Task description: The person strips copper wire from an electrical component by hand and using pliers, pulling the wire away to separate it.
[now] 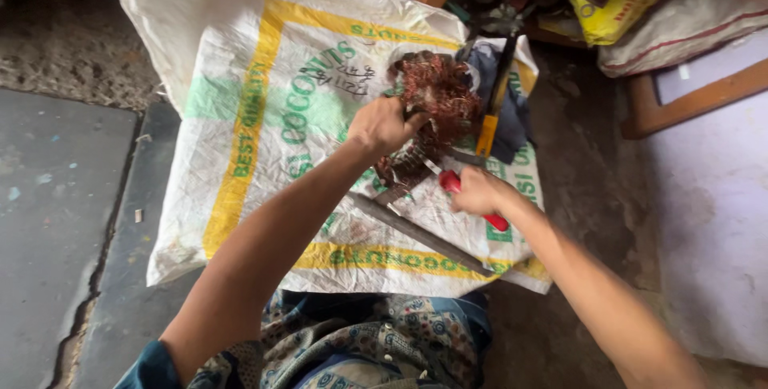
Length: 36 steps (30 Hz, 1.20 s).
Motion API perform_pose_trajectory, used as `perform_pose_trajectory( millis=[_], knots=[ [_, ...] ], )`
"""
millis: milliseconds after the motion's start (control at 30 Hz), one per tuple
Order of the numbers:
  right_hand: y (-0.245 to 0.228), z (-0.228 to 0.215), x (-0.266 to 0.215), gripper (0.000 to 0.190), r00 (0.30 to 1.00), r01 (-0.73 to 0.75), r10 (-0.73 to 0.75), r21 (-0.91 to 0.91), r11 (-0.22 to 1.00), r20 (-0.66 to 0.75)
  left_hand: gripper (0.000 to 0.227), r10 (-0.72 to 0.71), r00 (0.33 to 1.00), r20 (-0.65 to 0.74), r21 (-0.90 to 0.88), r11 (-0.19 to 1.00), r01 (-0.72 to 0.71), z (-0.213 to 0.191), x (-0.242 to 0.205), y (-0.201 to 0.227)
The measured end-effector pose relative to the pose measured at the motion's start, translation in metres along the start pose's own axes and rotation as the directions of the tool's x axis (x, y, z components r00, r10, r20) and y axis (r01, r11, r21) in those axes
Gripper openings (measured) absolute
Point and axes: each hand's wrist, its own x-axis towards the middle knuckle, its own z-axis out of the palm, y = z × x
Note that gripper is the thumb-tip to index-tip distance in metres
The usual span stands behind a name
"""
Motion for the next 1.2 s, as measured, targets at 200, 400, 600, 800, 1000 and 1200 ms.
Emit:
perform_pose_trajectory(
  millis=[200, 400, 600, 800, 1000, 1200],
  knots=[
    [-0.021, -0.05, 0.0, 0.019, 0.927, -0.182, 0.033, 0.37, 0.911, 0.375, 0.061, 0.005, 1.0, -0.026, 0.029, 1.0, -0.004, 0.004, -0.005, 0.013],
    [-0.017, -0.043, -0.019, 0.023, 0.959, -0.032, -0.049, 0.277, 0.96, 0.281, 0.07, 0.05, 0.997, -0.063, 0.167, 0.985, -0.039, 0.016, -0.006, 0.018],
    [0.005, 0.002, -0.048, 0.062, 1.0, 0.021, -0.012, 0.619, 0.785, -0.018, 0.068, 0.069, 0.995, -0.07, 0.21, 0.976, -0.053, 0.025, 0.002, 0.019],
    [0.004, 0.016, -0.044, 0.018, 1.0, 0.016, -0.014, 0.289, 0.957, -0.011, 0.068, 0.081, 0.993, -0.083, 0.191, 0.98, -0.064, 0.029, 0.002, 0.017],
    [-0.002, 0.025, -0.033, 0.013, 0.998, -0.034, 0.044, 0.222, 0.975, -0.038, 0.071, 0.029, 0.999, -0.035, 0.153, 0.988, -0.023, 0.027, 0.005, 0.013],
    [-0.02, 0.04, -0.04, 0.016, 0.935, 0.062, -0.109, -0.145, 0.987, -0.338, 0.073, 0.095, 0.989, -0.112, 0.178, 0.981, -0.074, 0.023, 0.005, 0.007]
  ],
)
